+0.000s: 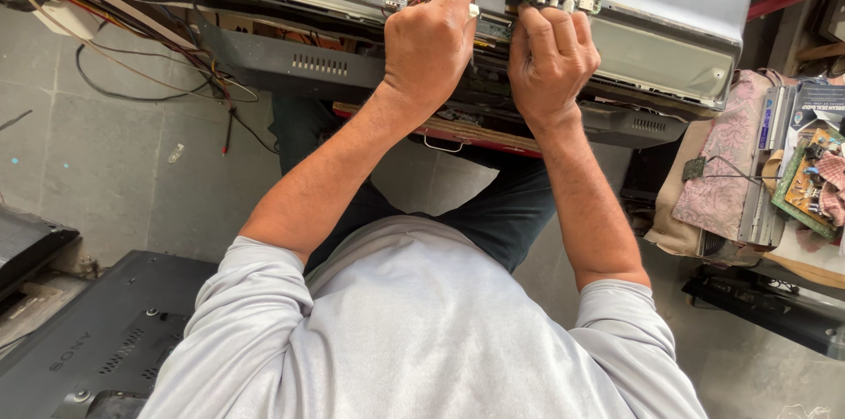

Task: The person removes the front bezel of a flat-screen TV, then flips it over to access the back. They disconnect several internal cables and connectors from the circuit boards.

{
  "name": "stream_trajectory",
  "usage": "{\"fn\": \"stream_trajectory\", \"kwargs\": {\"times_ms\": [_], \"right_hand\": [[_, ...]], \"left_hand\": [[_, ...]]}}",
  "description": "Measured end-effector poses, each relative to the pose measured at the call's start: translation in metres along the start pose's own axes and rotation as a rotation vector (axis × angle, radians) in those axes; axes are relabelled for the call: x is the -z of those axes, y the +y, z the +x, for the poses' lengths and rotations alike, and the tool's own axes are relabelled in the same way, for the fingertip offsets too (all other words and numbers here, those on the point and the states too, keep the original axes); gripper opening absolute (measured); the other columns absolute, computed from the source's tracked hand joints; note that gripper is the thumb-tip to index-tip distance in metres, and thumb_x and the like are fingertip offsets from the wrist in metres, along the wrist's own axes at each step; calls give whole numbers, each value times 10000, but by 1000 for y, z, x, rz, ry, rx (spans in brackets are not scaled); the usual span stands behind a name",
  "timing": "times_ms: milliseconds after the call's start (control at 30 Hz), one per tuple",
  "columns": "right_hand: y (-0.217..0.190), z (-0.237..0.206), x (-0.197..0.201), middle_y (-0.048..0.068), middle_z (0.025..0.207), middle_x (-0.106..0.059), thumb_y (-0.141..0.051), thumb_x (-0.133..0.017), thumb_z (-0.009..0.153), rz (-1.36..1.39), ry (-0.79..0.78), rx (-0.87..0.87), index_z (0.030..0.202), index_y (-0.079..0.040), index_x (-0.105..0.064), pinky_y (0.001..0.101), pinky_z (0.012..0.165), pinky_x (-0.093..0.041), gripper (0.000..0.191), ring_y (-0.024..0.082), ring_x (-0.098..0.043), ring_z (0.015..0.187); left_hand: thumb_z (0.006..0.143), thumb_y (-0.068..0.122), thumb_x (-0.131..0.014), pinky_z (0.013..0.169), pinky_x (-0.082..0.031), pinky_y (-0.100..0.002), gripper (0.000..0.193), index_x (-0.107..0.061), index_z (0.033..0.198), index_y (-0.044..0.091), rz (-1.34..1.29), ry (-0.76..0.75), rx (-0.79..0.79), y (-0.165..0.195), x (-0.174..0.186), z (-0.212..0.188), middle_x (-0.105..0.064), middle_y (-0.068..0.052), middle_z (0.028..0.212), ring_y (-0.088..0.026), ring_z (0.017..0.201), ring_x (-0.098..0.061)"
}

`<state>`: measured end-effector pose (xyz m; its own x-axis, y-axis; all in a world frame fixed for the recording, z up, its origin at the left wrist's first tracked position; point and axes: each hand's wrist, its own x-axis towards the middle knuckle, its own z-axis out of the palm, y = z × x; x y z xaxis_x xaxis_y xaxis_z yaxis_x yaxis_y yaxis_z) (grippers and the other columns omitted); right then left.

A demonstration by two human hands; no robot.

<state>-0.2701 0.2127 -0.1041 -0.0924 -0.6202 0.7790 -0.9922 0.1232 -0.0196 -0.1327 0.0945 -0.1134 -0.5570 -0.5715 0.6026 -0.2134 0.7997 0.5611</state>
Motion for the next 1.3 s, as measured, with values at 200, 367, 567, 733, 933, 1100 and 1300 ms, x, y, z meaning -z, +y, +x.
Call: {"fn": "stream_trajectory", "kwargs": {"times_ms": [200,367,567,733,933,1100,1300], "right_hand": [[-3,-2,9,19,856,-633,-39,-807,978,-53,-93,-34,1057,-41,-759,324,598,-496,93,169,-604,751],[-1,-2,8,22,820,-624,-47,-821,975,-33,-68,-49,1058,-24,-760,325,566,-468,105,159,-591,715],[-1,0,7,5,754,-592,-62,-842,963,-13,-34,-38,1038,-57,-769,324,544,-438,105,151,-564,680],[-10,5,5,-6,712,-545,-56,-834,953,-51,-84,-35,1052,-67,-788,339,531,-418,110,155,-520,641],[-13,7,8,28,787,-605,-63,-813,981,-26,-108,-88,1121,-22,-759,349,565,-446,156,180,-575,696],[-10,-10,20,43,848,-628,-80,-791,1021,44,-118,-112,1189,-12,-732,358,631,-487,191,196,-607,769],[37,-5,37,42,650,-538,-76,-739,1007,90,92,-306,786,-96,-611,342,542,-459,257,136,-512,620]], "left_hand": [[909,61,-753,573,-559,-346,277,-618,1150,45,33,28,2,4,-1,0,-712,-49,763,-233,674,-730],[916,66,-742,561,-555,-345,266,-617,1150,46,31,-1,-4,5,1,2,-696,-56,741,-238,652,-720],[928,56,-728,525,-539,-344,238,-615,1137,34,62,-30,17,6,-3,4,-671,-53,693,-237,607,-702],[940,51,-720,569,-554,-351,269,-582,1171,47,86,65,42,7,-5,10,-704,-55,768,-249,661,-717],[975,85,-713,532,-526,-370,330,-570,1269,39,-127,-29,74,12,14,3,-681,-66,652,-255,567,-689],[1038,143,-695,530,-461,-365,189,-612,1203,105,-289,-39,134,23,37,0,-628,-41,597,-216,529,-639],[1073,153,-663,465,-361,-319,93,-651,1132,82,-586,-112,222,34,50,4,-584,-29,568,-122,450,-516]]}}
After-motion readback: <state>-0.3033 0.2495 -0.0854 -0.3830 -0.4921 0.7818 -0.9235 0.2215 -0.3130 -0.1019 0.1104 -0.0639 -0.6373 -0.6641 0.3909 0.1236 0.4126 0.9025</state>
